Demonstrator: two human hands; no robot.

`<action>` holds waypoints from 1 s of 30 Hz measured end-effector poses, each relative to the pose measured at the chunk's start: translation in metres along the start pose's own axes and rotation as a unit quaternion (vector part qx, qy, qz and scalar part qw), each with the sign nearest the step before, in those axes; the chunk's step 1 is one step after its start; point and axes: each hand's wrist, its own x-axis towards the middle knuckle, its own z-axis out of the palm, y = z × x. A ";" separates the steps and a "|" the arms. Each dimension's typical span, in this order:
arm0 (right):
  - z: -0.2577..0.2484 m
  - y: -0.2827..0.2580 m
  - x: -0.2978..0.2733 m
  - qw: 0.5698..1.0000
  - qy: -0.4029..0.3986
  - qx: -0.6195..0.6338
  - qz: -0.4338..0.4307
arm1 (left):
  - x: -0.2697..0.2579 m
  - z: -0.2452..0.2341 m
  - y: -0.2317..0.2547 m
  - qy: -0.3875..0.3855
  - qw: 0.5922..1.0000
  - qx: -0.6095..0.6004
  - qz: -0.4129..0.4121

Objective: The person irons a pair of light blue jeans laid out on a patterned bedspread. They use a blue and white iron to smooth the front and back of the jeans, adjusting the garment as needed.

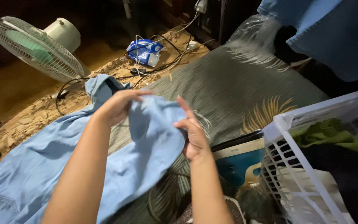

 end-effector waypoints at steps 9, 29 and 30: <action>0.031 -0.006 0.007 0.823 0.127 -0.409 -0.374 | 0.030 0.031 0.019 0.085 0.907 0.264 0.317; -0.059 0.060 0.075 0.887 0.402 -0.221 -0.059 | 0.187 0.048 -0.132 0.180 0.946 0.241 0.118; -0.058 0.055 0.076 0.886 0.403 -0.217 -0.071 | 0.194 0.052 -0.127 0.170 0.960 0.215 0.050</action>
